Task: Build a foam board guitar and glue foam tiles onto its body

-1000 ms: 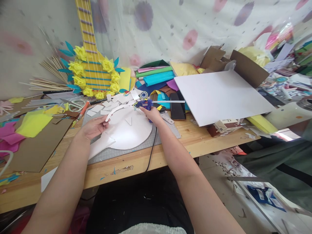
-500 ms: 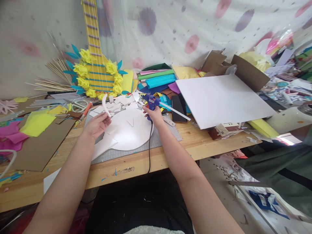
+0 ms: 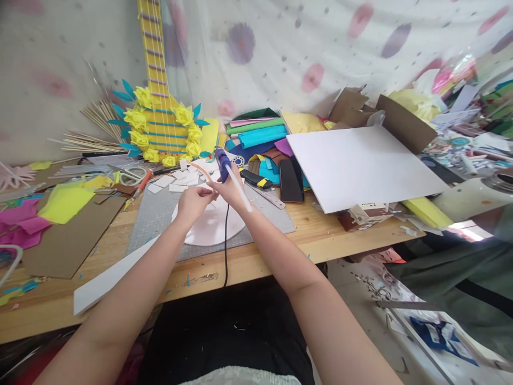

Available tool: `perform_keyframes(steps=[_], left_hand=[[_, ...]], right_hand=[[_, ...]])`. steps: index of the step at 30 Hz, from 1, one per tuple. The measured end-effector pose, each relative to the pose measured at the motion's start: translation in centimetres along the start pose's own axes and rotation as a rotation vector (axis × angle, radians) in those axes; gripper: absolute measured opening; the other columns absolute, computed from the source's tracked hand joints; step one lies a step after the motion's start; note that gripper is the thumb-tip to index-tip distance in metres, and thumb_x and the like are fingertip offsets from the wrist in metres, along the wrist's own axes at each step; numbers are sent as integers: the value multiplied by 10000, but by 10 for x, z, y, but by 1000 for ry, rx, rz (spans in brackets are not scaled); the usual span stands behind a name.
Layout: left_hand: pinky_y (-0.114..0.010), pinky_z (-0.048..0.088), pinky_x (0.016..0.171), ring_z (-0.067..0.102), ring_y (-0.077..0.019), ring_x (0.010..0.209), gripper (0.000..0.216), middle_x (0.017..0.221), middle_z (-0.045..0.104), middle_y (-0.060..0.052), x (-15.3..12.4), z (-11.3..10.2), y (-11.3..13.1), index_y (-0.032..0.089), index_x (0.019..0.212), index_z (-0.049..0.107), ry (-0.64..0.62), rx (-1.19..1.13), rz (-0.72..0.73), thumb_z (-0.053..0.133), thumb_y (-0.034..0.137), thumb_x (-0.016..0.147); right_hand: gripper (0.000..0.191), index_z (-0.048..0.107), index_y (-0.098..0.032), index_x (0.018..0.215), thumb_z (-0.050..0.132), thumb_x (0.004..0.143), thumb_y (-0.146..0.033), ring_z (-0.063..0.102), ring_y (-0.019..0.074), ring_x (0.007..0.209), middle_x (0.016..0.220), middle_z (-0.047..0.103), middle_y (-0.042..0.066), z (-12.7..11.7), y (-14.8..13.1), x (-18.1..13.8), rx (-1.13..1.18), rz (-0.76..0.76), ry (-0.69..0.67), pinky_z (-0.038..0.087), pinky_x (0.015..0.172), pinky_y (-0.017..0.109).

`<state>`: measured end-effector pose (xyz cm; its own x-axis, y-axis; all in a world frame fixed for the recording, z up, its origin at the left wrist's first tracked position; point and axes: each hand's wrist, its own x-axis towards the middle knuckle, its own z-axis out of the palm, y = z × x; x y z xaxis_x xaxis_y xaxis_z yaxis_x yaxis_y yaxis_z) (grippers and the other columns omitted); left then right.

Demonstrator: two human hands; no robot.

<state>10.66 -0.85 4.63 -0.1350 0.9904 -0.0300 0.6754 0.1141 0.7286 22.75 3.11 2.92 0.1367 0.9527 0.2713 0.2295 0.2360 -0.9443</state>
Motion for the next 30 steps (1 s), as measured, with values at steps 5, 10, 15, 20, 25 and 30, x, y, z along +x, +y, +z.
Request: perform_keyframes(steps=[5, 10, 15, 20, 25, 30], left_hand=[[-297, 395, 645, 660, -224, 830, 245, 881, 739, -58, -4, 6, 9, 230, 834, 730, 7, 120, -27, 636, 422, 715], [-314, 405, 666, 662, -252, 864, 248, 905, 736, -81, -4, 13, 9, 230, 883, 727, 15, 161, -19, 610, 397, 743], [-298, 400, 653, 650, -233, 835, 280, 874, 731, -74, -3, -8, 11, 228, 849, 731, -56, 222, -6, 628, 465, 742], [-285, 411, 669, 621, -202, 778, 255, 830, 709, -50, 12, -67, 11, 195, 852, 718, 141, 278, 87, 599, 410, 785], [-281, 436, 781, 612, -228, 931, 301, 1029, 693, -75, 45, -76, 7, 180, 968, 724, -67, 396, 414, 699, 310, 698], [-278, 436, 763, 626, -238, 917, 267, 965, 720, -50, 63, -56, 5, 252, 968, 748, -192, 686, 358, 676, 287, 714]], right_hand=[[505, 406, -210, 967, 705, 565, -273, 563, 212, 857, 994, 527, 64, 3, 4, 3, -230, -102, -13, 476, 756, 382], [446, 386, -213, 989, 600, 598, -189, 545, 240, 961, 1079, 503, 95, 8, 8, 2, -360, -123, -11, 460, 818, 405], [417, 414, -198, 986, 590, 610, -156, 551, 257, 971, 1050, 524, 101, 3, 5, 8, -414, -102, -49, 450, 822, 392], [453, 438, -167, 1025, 614, 611, -122, 578, 259, 876, 960, 566, 89, -12, 0, 23, -449, -90, -134, 451, 787, 383], [441, 449, -164, 983, 635, 590, -90, 574, 266, 894, 961, 587, 100, -7, -1, 28, -550, -136, -239, 445, 795, 380], [449, 443, -185, 975, 653, 588, -99, 577, 250, 890, 1004, 592, 95, 4, 0, 27, -571, -171, -273, 446, 788, 371]])
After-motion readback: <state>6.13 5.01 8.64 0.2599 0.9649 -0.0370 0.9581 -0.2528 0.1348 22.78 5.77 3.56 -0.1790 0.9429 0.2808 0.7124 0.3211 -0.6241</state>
